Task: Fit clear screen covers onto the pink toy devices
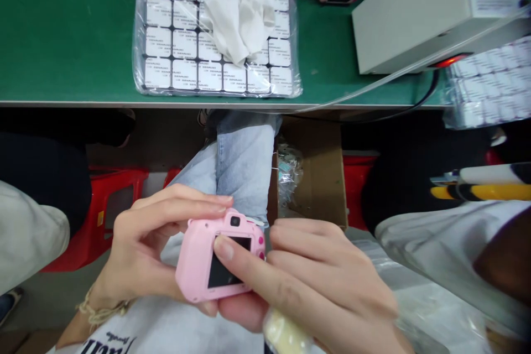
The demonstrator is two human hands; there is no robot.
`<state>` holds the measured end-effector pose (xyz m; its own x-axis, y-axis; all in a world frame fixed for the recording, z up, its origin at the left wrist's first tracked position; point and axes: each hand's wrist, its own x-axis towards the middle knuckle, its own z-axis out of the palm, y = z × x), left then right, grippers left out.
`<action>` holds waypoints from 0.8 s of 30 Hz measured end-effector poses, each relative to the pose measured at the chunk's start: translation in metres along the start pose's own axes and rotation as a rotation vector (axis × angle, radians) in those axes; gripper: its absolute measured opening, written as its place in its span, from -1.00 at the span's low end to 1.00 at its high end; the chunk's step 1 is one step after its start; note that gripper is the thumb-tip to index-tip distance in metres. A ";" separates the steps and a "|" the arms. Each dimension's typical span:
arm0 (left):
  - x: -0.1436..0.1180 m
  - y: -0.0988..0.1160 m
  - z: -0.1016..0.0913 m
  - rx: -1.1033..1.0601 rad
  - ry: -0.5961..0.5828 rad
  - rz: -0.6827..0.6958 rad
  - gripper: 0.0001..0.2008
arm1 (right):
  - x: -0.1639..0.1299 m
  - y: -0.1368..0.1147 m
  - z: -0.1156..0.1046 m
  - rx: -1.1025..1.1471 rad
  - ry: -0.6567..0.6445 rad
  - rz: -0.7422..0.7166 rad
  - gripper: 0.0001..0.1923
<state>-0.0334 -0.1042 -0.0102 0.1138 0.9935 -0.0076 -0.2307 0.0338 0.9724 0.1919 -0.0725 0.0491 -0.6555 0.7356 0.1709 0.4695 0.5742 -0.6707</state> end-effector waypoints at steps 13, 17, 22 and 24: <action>0.000 0.002 0.002 0.052 -0.046 0.037 -0.35 | -0.011 -0.007 -0.002 0.081 -0.002 0.095 -0.74; -0.001 0.001 0.004 0.096 -0.026 0.031 -0.39 | -0.010 -0.004 -0.006 0.086 -0.018 0.092 -0.79; 0.001 -0.002 0.005 0.028 -0.040 0.067 -0.34 | -0.012 0.003 -0.004 0.126 0.045 0.021 -0.82; 0.003 -0.003 0.003 0.060 -0.050 0.082 -0.35 | -0.015 0.004 0.001 0.056 0.048 0.032 -0.73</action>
<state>-0.0293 -0.1021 -0.0119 0.1456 0.9859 0.0827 -0.1826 -0.0554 0.9816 0.2036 -0.0816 0.0430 -0.6109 0.7705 0.1820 0.4549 0.5298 -0.7158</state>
